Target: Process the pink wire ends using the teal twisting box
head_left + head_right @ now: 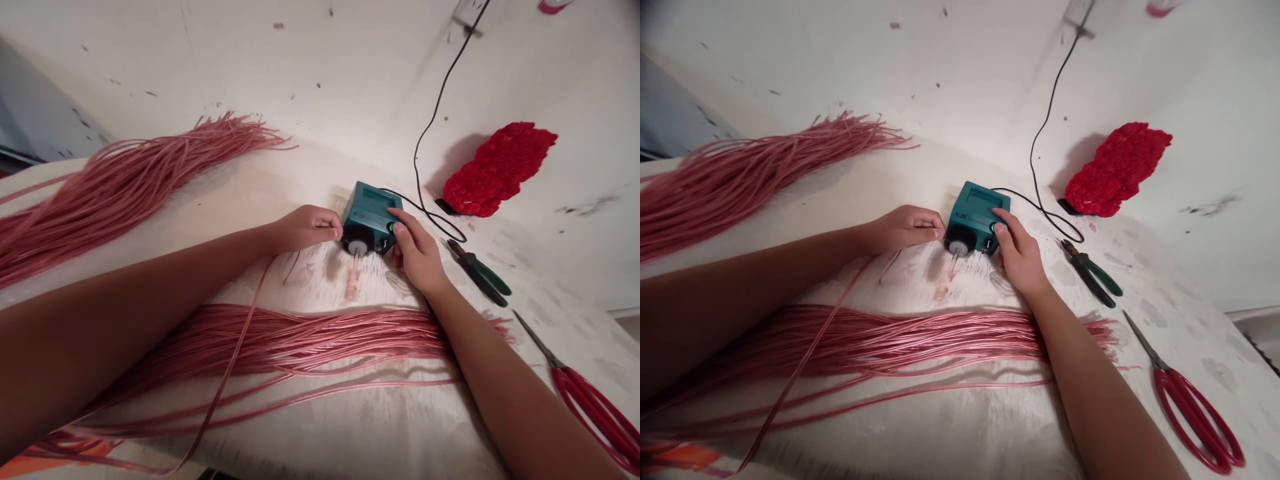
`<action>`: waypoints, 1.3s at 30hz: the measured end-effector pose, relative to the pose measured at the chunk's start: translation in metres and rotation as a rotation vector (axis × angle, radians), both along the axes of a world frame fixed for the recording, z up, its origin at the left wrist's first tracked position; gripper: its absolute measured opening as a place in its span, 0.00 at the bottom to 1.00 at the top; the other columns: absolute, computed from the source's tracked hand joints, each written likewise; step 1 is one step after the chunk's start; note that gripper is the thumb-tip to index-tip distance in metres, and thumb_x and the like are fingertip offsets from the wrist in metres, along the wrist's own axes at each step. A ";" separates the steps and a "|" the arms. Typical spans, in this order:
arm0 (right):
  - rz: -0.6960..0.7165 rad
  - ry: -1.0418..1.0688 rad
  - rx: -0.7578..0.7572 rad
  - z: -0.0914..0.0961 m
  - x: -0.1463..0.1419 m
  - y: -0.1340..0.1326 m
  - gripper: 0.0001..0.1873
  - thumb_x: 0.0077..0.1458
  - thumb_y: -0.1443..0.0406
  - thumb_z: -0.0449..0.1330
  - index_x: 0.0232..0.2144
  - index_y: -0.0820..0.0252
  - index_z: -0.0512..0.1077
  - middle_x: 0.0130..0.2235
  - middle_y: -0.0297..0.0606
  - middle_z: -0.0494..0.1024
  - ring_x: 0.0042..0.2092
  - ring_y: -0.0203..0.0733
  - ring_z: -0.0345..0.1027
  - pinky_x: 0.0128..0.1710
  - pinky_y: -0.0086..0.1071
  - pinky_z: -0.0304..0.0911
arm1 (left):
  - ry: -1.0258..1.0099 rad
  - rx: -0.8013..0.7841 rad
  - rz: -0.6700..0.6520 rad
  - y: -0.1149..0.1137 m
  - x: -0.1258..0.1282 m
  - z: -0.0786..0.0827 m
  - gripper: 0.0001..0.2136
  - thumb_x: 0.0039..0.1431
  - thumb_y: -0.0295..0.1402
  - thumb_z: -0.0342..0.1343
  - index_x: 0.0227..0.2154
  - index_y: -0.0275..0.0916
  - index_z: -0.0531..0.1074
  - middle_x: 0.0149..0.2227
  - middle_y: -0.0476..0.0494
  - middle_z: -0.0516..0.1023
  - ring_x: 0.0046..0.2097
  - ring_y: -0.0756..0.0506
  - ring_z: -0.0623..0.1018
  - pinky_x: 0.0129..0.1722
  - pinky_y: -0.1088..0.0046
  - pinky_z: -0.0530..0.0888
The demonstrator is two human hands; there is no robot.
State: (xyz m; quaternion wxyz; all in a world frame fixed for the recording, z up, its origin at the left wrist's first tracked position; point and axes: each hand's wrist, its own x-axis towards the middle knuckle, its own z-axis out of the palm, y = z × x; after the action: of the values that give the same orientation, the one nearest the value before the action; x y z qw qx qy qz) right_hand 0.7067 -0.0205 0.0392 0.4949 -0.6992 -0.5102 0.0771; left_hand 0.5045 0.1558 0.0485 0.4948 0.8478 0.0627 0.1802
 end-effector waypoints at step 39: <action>0.002 -0.002 -0.014 0.003 -0.002 0.000 0.27 0.65 0.47 0.54 0.60 0.52 0.71 0.20 0.28 0.63 0.19 0.36 0.61 0.19 0.31 0.60 | -0.041 0.015 -0.026 0.007 0.004 -0.007 0.08 0.55 0.37 0.57 0.30 0.38 0.77 0.31 0.49 0.79 0.35 0.49 0.75 0.39 0.73 0.67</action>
State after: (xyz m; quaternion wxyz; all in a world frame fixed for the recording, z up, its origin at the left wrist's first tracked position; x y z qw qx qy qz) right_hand 0.7049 -0.0205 0.0419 0.4893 -0.7024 -0.5107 0.0803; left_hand 0.5088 0.1624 0.0414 0.4919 0.8484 0.0399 0.1915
